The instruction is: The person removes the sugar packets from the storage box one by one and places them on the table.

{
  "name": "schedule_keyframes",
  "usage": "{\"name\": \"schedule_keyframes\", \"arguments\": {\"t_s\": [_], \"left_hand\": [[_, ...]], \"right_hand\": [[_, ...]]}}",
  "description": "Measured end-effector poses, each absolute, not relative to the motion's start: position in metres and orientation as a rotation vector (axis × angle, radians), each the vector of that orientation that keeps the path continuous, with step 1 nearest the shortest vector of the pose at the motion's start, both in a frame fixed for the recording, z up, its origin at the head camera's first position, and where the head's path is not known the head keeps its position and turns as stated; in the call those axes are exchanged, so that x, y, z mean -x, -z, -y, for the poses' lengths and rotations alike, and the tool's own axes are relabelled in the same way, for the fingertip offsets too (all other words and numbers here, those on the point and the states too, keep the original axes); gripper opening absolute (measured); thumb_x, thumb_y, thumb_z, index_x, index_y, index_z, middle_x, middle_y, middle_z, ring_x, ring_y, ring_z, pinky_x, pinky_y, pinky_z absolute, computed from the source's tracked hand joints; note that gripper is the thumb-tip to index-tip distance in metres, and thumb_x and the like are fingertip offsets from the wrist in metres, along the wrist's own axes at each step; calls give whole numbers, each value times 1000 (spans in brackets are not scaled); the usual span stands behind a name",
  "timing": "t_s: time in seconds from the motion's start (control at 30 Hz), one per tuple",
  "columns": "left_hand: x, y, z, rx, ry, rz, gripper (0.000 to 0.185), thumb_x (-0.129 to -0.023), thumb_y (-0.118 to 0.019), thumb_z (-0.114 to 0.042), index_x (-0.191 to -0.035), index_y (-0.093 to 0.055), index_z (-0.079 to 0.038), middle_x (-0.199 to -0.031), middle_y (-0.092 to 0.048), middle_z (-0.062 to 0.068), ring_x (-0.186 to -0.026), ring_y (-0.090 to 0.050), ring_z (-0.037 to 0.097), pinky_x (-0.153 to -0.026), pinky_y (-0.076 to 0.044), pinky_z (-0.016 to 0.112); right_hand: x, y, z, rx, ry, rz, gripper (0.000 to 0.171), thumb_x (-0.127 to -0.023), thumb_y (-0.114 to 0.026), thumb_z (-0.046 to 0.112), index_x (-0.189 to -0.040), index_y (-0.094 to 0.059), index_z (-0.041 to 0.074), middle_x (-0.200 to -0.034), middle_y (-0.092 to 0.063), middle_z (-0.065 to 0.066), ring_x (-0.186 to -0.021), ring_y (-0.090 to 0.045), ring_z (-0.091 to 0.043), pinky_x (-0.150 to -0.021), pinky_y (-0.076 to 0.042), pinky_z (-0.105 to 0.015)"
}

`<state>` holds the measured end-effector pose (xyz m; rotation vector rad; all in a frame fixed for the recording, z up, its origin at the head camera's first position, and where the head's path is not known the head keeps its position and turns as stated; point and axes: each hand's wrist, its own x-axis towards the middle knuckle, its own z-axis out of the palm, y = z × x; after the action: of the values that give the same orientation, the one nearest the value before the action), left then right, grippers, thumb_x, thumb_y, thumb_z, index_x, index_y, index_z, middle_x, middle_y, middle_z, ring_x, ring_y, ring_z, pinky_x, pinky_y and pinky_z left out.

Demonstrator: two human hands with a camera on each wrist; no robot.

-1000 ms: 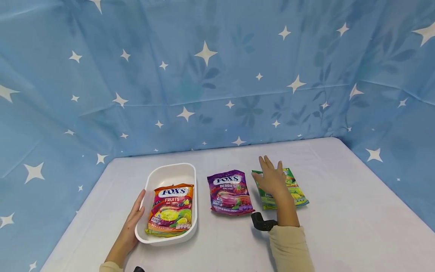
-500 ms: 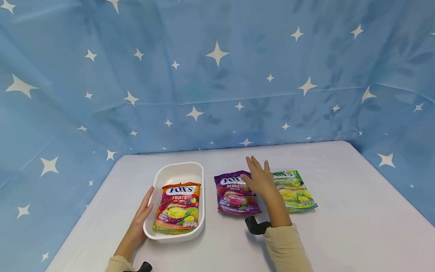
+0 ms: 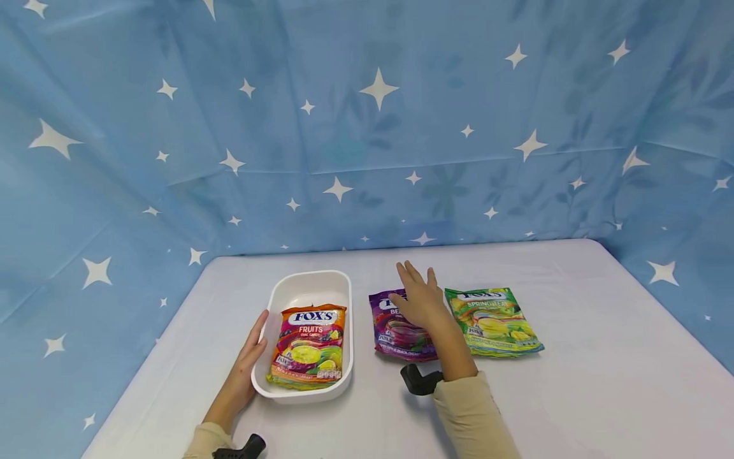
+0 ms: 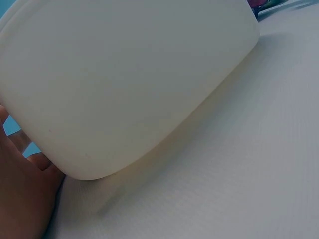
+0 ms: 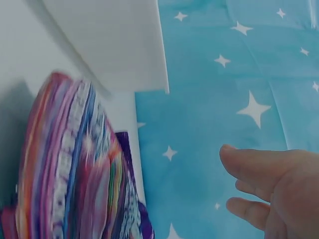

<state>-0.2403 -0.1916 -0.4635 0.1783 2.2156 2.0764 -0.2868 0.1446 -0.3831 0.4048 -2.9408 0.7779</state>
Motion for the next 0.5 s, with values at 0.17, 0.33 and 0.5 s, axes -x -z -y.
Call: {"name": "schedule_keyframes", "arguments": {"t_s": [0.17, 0.33, 0.5], "left_hand": [[240, 462, 192, -186, -2079, -2217, 54, -98, -33, -30, -147, -10, -31, -155, 3, -4, -142, 9, 26, -110, 1, 58], [240, 461, 191, -176, -2095, -2209, 53, -98, -32, -27, -147, -11, -31, -155, 2, -4, -142, 9, 25, -110, 3, 58], [241, 463, 191, -175, -2098, -2210, 53, -98, -31, -25, -147, -11, -30, -155, 2, -3, -142, 10, 25, -110, 2, 59]], "right_hand": [[288, 381, -133, -418, -773, 2966, 66, -91, -53, 27, -144, -21, 4, -149, -19, -20, -130, -6, -58, -94, -15, -75], [289, 376, -122, -409, -785, 2977, 67, -91, -55, 28, -145, -21, 5, -150, -18, -19, -131, -6, -57, -93, -17, -76], [287, 374, -112, -427, -780, 2981, 67, -91, -54, 27, -145, -21, 6, -151, -17, -18, -131, -6, -56, -95, -15, -74]]}}
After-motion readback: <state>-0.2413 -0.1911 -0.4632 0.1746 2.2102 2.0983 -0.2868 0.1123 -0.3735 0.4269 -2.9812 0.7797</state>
